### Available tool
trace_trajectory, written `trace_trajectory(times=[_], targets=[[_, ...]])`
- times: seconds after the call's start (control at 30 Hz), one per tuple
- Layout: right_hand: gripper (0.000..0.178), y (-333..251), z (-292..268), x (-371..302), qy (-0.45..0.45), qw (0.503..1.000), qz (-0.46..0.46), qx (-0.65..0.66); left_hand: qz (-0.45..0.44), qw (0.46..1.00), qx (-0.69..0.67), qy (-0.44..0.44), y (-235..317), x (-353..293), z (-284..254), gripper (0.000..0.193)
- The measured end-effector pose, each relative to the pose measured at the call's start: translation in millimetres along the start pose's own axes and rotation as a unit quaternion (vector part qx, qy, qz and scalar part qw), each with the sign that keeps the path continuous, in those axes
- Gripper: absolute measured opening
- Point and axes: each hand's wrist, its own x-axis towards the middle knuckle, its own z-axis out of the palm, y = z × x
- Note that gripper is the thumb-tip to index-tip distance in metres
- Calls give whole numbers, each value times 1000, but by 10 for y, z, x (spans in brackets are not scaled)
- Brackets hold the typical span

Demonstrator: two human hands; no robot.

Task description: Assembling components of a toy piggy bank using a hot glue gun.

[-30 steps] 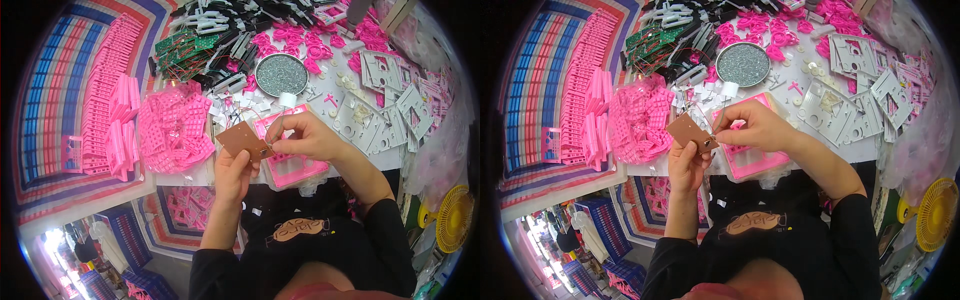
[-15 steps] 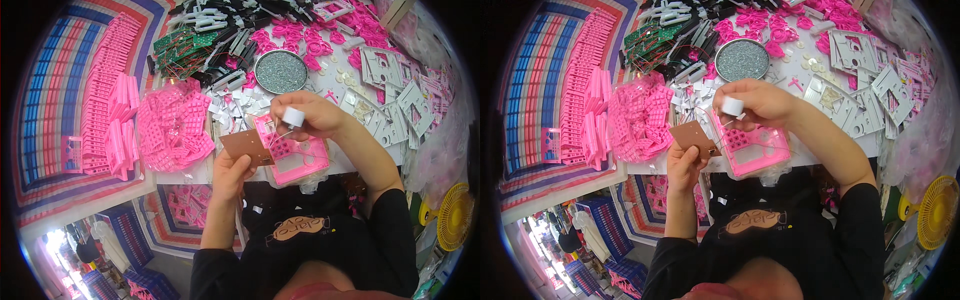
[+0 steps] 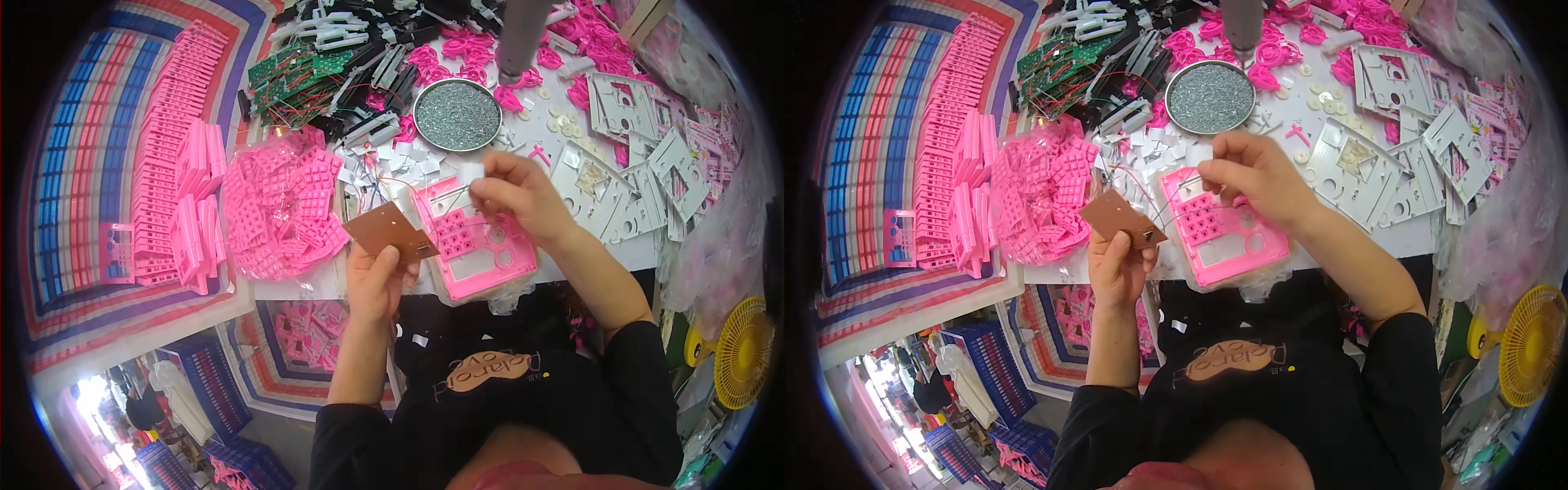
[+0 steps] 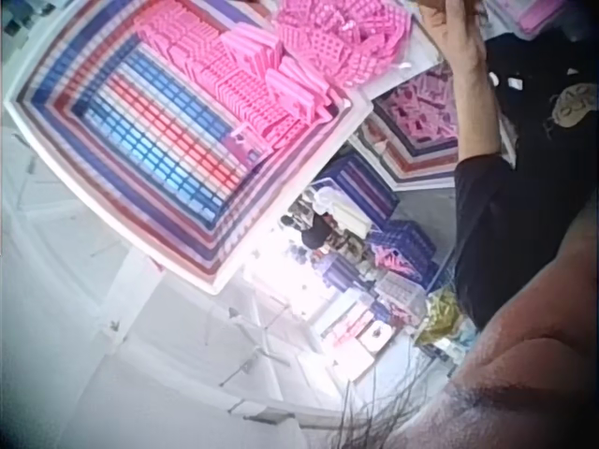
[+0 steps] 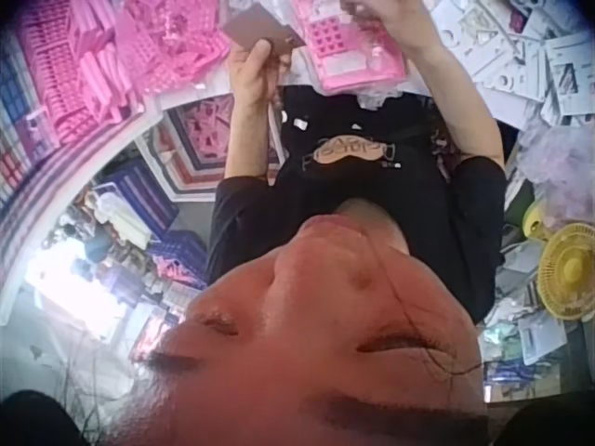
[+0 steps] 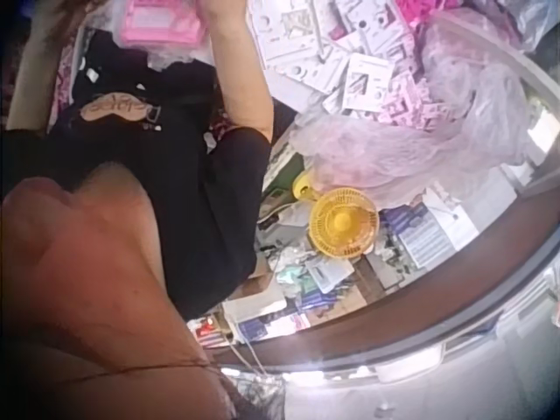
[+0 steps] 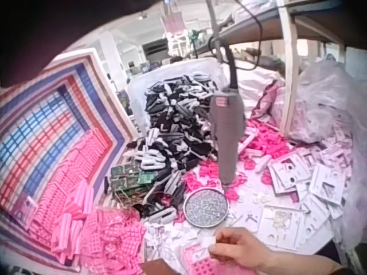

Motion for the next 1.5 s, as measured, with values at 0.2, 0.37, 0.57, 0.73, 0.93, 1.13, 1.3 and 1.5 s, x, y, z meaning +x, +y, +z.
trace_trajectory(times=[0.2,0.37,0.57,0.73,0.93,1.13,1.3,1.5], targets=[[34,-75,189,-4,-181,960,214,4,12,997,-34,-74,75,24,252,39],[30,-233,180,-152,-157,984,-86,2,34,993,96,-59,60,-16,275,34],[20,-268,108,-625,49,998,37,1,50,992,116,-20,65,-215,248,25],[22,30,-381,-1578,-13,952,293,82,-5,975,220,-37,42,-466,226,23],[30,-506,-956,-1976,16,797,90,-597,111,905,367,-187,-23,-469,183,26],[70,-705,-151,-1154,-215,751,-206,-589,142,853,431,-259,48,-315,399,32],[79,-677,-56,-962,-303,783,-172,-516,151,870,411,-227,46,-482,342,32],[40,-275,-22,-716,-324,857,-148,-373,-52,846,443,-293,-11,-587,361,41]])
